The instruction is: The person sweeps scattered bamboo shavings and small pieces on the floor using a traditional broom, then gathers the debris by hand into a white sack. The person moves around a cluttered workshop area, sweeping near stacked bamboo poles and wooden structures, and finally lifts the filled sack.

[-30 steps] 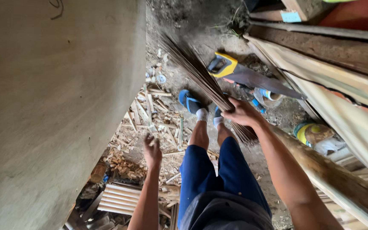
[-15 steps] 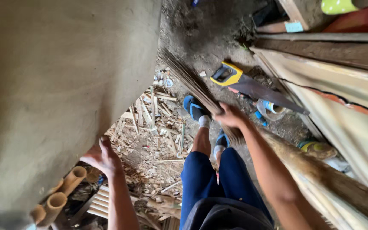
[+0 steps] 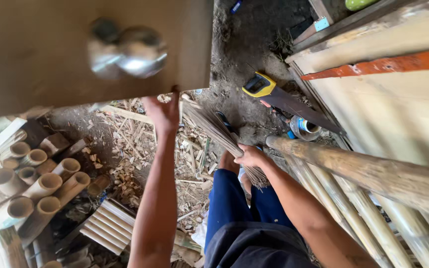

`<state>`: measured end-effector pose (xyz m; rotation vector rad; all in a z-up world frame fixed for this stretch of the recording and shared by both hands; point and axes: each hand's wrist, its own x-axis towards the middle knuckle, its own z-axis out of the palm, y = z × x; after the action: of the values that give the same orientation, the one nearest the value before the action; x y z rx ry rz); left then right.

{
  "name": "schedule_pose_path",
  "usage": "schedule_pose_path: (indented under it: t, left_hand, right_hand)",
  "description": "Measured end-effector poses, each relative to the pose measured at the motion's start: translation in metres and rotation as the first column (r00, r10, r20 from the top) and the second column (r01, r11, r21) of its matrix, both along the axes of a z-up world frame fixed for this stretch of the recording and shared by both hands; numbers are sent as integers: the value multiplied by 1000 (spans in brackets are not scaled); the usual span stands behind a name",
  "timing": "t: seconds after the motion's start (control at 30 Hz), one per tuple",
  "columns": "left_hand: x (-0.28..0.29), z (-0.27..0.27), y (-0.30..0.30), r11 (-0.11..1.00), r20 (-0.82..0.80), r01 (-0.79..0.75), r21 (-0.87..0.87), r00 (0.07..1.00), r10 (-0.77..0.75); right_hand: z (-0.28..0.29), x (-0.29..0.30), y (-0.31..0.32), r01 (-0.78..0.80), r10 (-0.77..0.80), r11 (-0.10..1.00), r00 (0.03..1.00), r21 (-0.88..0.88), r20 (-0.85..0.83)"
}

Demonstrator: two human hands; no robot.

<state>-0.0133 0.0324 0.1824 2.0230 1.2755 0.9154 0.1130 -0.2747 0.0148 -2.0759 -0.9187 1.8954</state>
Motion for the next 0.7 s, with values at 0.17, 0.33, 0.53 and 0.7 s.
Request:
schedule_pose_path:
  t: [0.17, 0.33, 0.53, 0.7]
  left_hand:
    - [80, 14, -77, 890, -139, -181, -419, 981, 135]
    - [116, 39, -115, 897, -15, 299, -325, 947, -321]
    - [95, 13, -128, 856, 155, 359, -373, 933, -324]
    - [0, -65, -126, 842, 19, 114, -527, 992, -122]
  right_hand:
    - [52, 1, -40, -52, 36, 980, 996, 193, 88]
    - [68, 16, -31, -103, 100, 995, 983, 16, 156]
    - [56, 31, 7, -126, 108, 990, 967, 66, 229]
    - [36, 50, 70, -31, 5, 997, 937, 69, 349]
